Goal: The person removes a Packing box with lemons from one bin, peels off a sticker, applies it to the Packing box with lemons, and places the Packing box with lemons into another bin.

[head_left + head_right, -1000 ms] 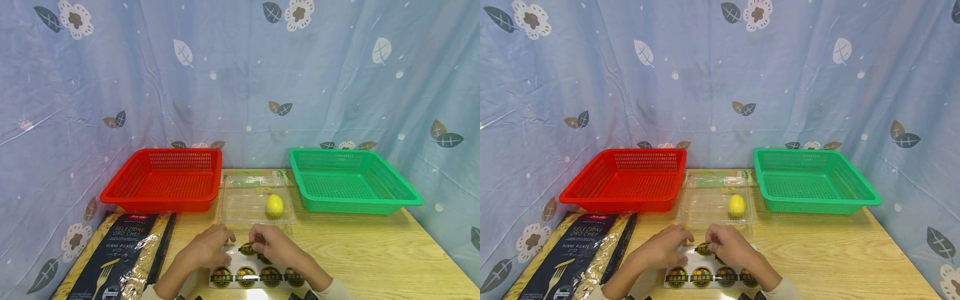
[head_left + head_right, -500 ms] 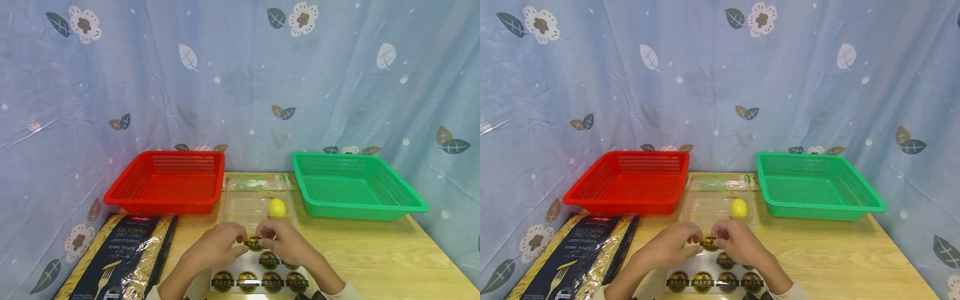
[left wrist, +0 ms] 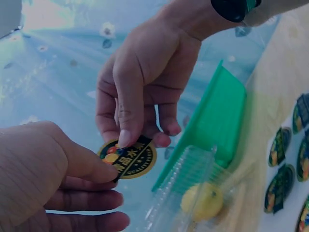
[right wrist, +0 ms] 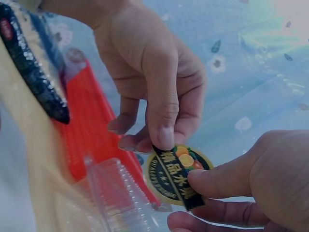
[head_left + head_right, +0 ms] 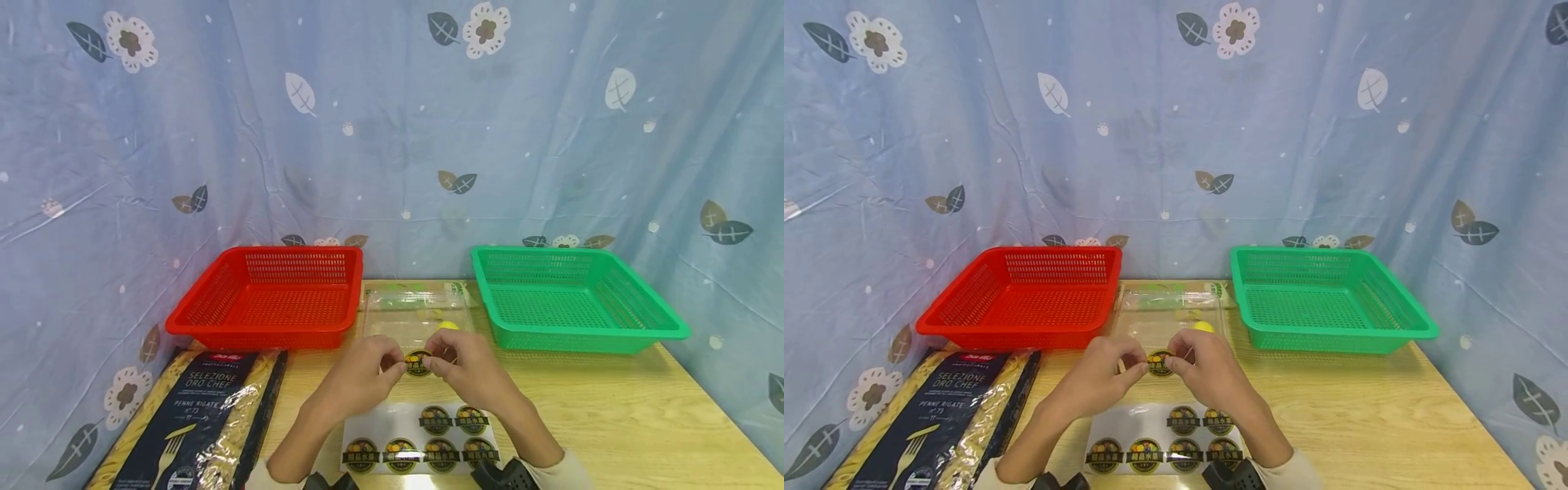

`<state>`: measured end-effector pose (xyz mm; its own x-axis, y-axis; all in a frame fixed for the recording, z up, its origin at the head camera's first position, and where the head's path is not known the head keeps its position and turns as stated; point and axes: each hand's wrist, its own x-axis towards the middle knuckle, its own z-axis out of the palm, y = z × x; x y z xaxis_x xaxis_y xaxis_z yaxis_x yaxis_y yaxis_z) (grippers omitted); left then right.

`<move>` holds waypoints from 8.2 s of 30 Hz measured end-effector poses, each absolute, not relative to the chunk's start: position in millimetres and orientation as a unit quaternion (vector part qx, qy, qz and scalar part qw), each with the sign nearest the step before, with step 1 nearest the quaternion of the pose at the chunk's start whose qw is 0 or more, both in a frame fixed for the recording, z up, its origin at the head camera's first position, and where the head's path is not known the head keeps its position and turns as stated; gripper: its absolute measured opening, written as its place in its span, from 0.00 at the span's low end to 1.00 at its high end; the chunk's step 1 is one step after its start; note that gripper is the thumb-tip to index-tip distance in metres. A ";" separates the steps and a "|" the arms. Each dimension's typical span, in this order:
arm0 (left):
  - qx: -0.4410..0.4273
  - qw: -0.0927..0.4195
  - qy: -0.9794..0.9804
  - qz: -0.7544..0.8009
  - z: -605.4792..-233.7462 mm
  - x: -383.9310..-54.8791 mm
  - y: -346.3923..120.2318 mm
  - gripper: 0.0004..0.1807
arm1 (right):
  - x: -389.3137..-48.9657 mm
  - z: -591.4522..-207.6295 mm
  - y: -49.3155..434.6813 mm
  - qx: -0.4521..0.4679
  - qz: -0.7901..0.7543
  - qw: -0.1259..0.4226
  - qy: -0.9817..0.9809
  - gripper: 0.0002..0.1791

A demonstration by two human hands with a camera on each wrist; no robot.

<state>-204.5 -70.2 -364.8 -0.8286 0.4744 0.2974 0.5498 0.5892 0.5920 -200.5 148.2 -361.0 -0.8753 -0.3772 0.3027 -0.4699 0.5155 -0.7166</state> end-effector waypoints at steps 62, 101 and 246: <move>-0.092 0.166 -0.948 -0.257 -404.2 -292.9 -28.3 0.05 | -292.5 -404.6 126.7 0.104 0.424 0.189 -0.880 0.07; -0.094 0.166 -0.949 -0.251 -408.1 -291.3 -31.5 0.08 | -291.5 -409.2 120.3 0.077 0.256 0.138 -0.954 0.15; 0.001 -0.012 -0.747 -0.665 -323.8 -331.0 131.6 0.26 | -259.1 -417.8 323.0 -0.310 0.837 0.359 -0.274 0.21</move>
